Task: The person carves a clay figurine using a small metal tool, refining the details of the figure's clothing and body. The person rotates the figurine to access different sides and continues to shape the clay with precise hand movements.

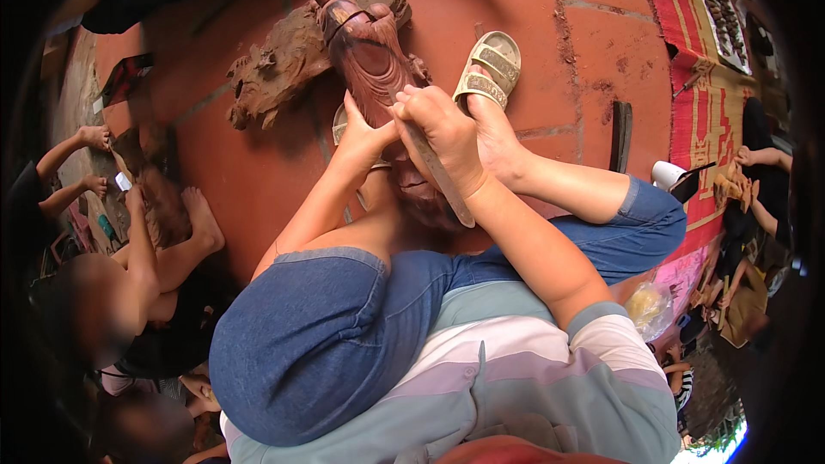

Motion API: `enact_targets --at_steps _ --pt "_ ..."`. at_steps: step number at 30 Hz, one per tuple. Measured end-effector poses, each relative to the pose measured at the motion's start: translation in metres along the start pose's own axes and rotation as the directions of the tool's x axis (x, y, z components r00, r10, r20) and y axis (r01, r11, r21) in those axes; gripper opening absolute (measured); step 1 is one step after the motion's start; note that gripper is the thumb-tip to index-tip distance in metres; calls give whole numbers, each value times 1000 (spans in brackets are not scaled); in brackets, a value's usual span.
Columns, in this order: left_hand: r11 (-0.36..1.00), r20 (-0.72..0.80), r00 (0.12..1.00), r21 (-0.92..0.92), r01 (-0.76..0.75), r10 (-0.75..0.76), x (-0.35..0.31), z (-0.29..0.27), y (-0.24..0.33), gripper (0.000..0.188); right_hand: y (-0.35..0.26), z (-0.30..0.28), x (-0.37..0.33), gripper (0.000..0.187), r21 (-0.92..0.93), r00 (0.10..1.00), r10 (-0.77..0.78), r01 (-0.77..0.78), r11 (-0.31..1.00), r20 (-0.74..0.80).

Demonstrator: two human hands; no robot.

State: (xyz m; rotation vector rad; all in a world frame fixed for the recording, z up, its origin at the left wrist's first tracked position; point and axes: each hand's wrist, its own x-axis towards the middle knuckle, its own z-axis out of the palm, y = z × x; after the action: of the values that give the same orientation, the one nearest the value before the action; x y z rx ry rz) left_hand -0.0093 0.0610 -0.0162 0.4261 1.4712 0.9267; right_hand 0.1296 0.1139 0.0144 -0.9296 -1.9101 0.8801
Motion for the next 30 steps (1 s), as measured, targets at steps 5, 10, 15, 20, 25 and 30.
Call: enact_targets --at_steps 5,10,15,20,25,30 --pt "1000 -9 1000 9 -13 13 3 -2 -6 146 0 -5 8 14 99 987 161 -160 982 -3" --pt "999 -28 998 20 48 -48 -3 0 2 144 3 -6 4 14 139 991 127 -131 982 37" --pt "1000 -1 1000 -18 14 -14 0 0 -1 142 7 -1 5 11 97 990 131 -127 987 -43" --pt "999 -14 999 -2 34 -34 -1 1 2 142 -4 -8 9 13 104 979 200 -204 974 41" --pt "997 20 997 -11 75 -75 -4 2 9 143 -10 5 -4 11 -74 1000 -24 25 997 13" --pt "1000 -6 1000 14 -8 9 2 -2 -4 141 3 1 4 12 54 986 157 -154 987 -51"
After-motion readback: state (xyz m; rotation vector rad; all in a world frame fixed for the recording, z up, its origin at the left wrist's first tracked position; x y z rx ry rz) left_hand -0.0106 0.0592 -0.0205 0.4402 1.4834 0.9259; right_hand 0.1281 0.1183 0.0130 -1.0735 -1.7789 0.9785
